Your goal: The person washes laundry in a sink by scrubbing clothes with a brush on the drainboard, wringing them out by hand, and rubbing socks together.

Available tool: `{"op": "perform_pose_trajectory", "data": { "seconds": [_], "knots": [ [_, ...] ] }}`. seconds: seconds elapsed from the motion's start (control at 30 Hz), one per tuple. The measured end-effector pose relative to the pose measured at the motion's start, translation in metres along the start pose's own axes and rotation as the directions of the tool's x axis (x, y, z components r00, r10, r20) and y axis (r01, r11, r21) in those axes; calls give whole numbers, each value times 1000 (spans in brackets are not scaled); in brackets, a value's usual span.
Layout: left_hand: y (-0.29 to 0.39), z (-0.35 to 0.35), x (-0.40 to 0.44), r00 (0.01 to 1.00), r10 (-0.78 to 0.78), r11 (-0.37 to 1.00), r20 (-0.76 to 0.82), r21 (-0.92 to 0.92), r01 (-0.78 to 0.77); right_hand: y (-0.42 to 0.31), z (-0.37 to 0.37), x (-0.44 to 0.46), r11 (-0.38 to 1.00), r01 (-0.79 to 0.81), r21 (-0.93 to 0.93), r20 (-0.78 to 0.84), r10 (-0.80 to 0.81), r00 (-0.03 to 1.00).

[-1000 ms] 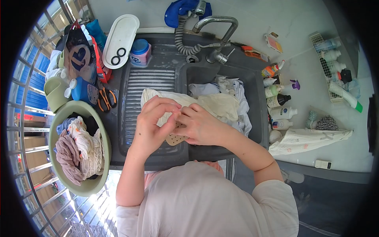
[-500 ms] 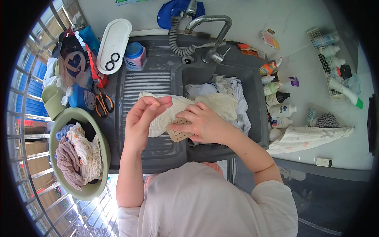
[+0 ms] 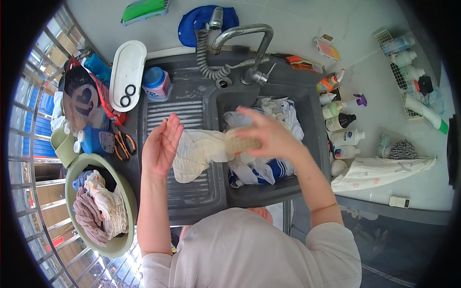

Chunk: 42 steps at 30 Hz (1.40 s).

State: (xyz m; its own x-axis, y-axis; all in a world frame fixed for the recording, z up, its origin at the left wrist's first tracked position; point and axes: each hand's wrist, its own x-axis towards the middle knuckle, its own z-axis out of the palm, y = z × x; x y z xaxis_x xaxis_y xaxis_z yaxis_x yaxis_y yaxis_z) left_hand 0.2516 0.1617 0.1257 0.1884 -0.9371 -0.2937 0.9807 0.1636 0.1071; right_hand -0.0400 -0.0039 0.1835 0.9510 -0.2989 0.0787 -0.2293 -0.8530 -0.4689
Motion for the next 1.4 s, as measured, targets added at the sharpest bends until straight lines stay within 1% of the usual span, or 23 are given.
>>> {"op": "perform_pose_trajectory", "data": {
  "seconds": [0.07, 0.13, 0.17, 0.23, 0.27, 0.33, 0.47, 0.57, 0.63, 0.7, 0.77, 0.8, 0.87, 0.9, 0.93, 0.97, 1.0, 1.03, 1.07, 1.1, 1.17, 1.3, 1.4],
  "knots": [
    [0, -4, 28, 996, -35, 999, -81, -4, 35, 41, -21, 3, 985, -170, -7, -45, 170, 984],
    [-1, -2, 60, 977, -80, 995, -196, 48, 91, 79, -42, 12, 909, -391, -146, -8, 394, 919],
    [-6, 6, 75, 979, -75, 995, -191, 56, 87, 99, -48, 20, 911, -387, -145, -17, 389, 921],
    [-21, 22, 104, 948, -18, 955, -318, 277, 111, 129, -54, 32, 790, -436, -431, 84, 516, 852],
    [-26, 26, 119, 949, -16, 954, -316, 279, 109, 130, -56, 38, 791, -435, -430, 81, 514, 854],
    [-34, 34, 151, 915, 79, 938, -397, 340, 67, 131, -55, 51, 662, -401, -633, 89, 577, 812],
    [-54, 32, 198, 866, 151, 957, -478, 290, -7, 140, -35, 51, 540, -377, -753, 64, 631, 773],
    [-72, 37, 216, 855, 169, 959, -489, 280, -30, 139, -31, 36, 523, -439, -731, 47, 679, 732],
    [-78, 41, 224, 878, 145, 942, -457, 335, 18, 124, -28, 25, 651, -579, -492, -65, 635, 770],
    [-80, 43, 234, 855, 146, 951, -497, 310, 17, 102, -25, 15, 682, -614, -398, -79, 641, 763],
    [-77, 40, 242, 785, 259, 826, -562, 550, 122, 92, -16, -2, 703, -646, -298, -95, 651, 753],
    [-79, 41, 243, 786, 254, 826, -564, 549, 127, 96, -3, -14, 756, -632, -173, -143, 615, 775],
    [-82, 54, 238, 757, 430, 576, -491, 795, 188, 98, 17, -32, 847, -530, 26, -248, 519, 818],
    [-83, 57, 238, 759, 427, 577, -492, 794, 191, 95, 24, -38, 845, -534, 25, -247, 523, 816],
    [-83, 58, 243, 746, 479, 449, -463, 859, 245, 88, 30, -39, 706, -556, 439, -167, 672, 721],
    [-83, 56, 250, 737, 525, 312, -425, 902, 298, 82, 36, -38, 424, -485, 765, -23, 770, 638],
    [-81, 54, 256, 740, 521, 311, -426, 902, 300, 79, 43, -39, 422, -487, 764, -23, 773, 634],
    [-76, 46, 266, 791, 450, 330, -415, 900, 285, 78, 51, -41, 127, -317, 940, 84, 814, 574],
    [-74, 43, 268, 836, 376, 349, -400, 897, 272, 74, 55, -41, -185, -94, 978, 207, 817, 539],
    [-74, 39, 268, 837, 371, 347, -401, 896, 275, 71, 58, -41, -187, -93, 978, 207, 820, 534],
    [-72, 47, 251, 864, 312, 480, -394, 850, 214, 62, 56, -36, -426, 87, 901, 185, 556, 810],
    [-64, 78, 195, 887, 257, 495, -384, 840, 220, 51, 50, -19, -528, 90, 844, 195, 459, 867],
    [-54, 70, 178, 942, 244, 433, -230, 895, 106, 49, 45, -6, -529, 111, 841, 131, 400, 907]
  ]
}}
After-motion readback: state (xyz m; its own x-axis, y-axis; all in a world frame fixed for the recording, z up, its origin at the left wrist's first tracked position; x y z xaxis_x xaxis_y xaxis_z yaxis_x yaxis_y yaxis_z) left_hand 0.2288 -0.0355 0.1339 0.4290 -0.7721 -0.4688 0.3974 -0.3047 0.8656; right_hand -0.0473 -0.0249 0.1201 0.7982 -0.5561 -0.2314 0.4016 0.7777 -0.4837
